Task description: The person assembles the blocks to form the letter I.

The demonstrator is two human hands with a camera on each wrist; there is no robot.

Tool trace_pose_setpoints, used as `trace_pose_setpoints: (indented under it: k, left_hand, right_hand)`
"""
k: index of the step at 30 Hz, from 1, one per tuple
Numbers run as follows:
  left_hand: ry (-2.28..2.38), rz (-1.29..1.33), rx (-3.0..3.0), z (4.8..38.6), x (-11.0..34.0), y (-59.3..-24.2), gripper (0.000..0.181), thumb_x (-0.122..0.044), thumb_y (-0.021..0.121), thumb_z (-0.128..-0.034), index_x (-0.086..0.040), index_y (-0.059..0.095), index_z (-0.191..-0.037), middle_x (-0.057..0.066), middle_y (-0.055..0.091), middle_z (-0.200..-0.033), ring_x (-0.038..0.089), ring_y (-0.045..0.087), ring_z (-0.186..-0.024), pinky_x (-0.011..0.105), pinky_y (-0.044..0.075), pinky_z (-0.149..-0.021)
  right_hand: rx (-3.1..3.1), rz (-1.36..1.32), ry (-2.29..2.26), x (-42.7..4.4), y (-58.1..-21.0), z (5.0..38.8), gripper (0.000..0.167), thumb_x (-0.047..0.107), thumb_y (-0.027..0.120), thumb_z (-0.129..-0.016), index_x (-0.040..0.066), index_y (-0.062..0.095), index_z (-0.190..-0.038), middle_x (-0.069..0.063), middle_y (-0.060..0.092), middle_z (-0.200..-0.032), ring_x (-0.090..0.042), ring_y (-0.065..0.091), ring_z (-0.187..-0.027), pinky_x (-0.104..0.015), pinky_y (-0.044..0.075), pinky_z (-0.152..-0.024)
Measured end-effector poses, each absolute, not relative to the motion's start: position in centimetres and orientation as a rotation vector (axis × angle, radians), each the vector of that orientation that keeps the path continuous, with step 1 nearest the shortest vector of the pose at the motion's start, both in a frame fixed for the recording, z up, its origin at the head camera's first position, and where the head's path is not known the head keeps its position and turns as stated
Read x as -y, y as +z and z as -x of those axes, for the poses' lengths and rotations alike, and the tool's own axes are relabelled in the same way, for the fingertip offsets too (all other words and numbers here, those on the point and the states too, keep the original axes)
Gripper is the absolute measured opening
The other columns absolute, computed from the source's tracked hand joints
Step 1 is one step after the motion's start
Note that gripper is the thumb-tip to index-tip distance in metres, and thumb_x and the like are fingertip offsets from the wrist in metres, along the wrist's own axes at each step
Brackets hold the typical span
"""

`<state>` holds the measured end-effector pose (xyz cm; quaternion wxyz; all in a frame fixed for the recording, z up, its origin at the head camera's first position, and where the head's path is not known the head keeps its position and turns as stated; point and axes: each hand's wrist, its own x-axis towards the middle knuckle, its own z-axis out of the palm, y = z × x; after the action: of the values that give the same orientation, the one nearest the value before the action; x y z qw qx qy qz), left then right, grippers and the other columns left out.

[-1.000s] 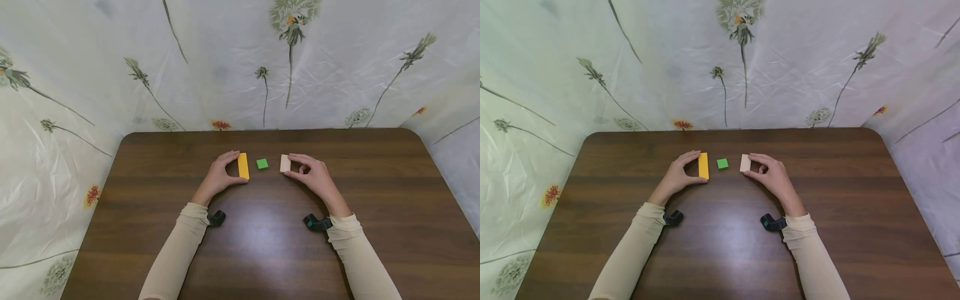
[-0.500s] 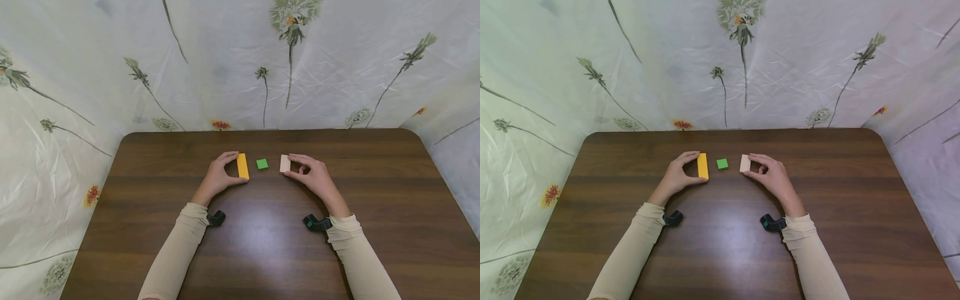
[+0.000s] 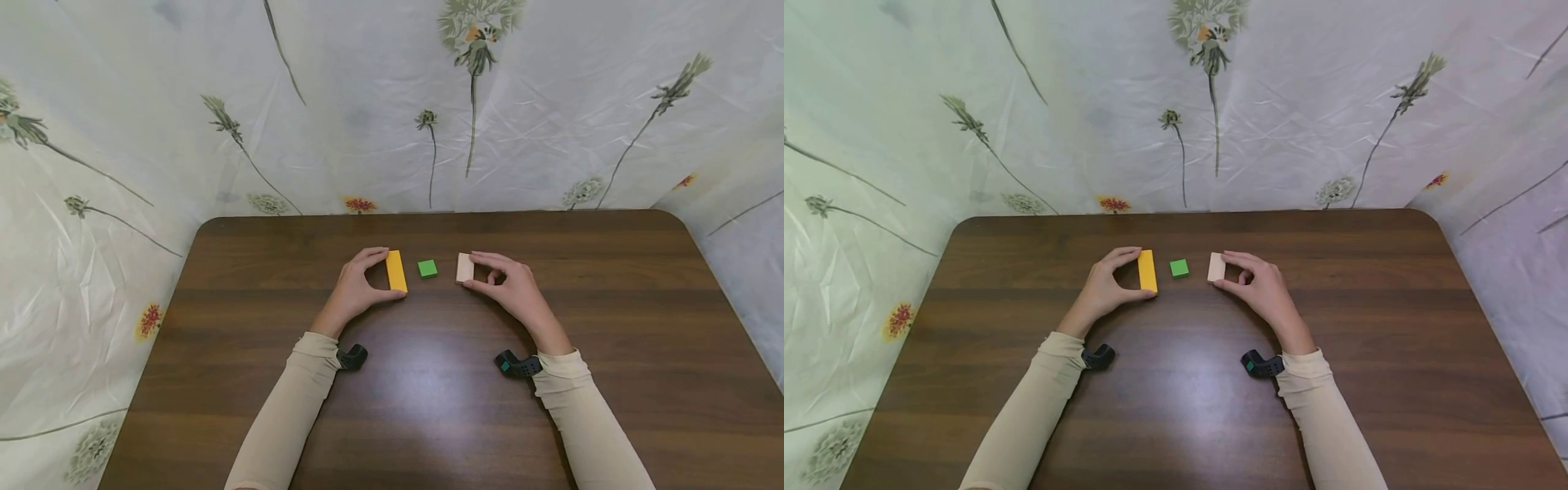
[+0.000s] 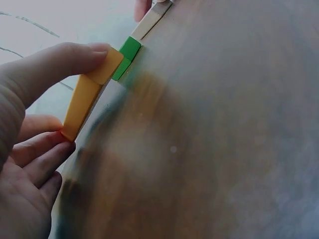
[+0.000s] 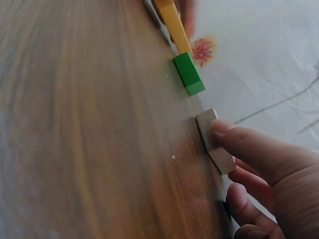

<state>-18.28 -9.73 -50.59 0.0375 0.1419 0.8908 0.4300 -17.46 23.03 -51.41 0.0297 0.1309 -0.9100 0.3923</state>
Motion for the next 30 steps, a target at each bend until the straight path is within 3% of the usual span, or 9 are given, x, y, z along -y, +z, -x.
trace_pose_setpoints:
  k: [17, 30]
  left_hand:
    - [1.316, -0.528, -2.722, 16.8, 9.0, -49.9, 0.09, -0.037, 0.096, -0.0718, -0.01, 0.057, -0.148, 0.0, 0.055, -0.149, 0.022, 0.052, -0.141, 0.054, 0.037, -0.121]
    - [1.35, -0.694, -2.662, 14.2, 7.1, -49.6, 0.089, -0.033, 0.096, -0.0719, -0.008, 0.057, -0.148, 0.0, 0.055, -0.148, 0.02, 0.053, -0.14, 0.043, 0.047, -0.115]
  right_hand:
    - [2.809, -0.396, 1.214, -23.0, -51.3, 17.4, 0.053, 0.027, 0.086, -0.086, 0.017, 0.071, -0.136, -0.008, 0.067, -0.139, -0.008, 0.058, -0.069, -0.02, 0.045, -0.065]
    - [2.82, -0.383, 1.215, -23.0, -51.3, 17.4, 0.054, 0.027, 0.086, -0.086, 0.017, 0.07, -0.137, -0.007, 0.067, -0.141, -0.01, 0.057, -0.068, -0.021, 0.045, -0.063]
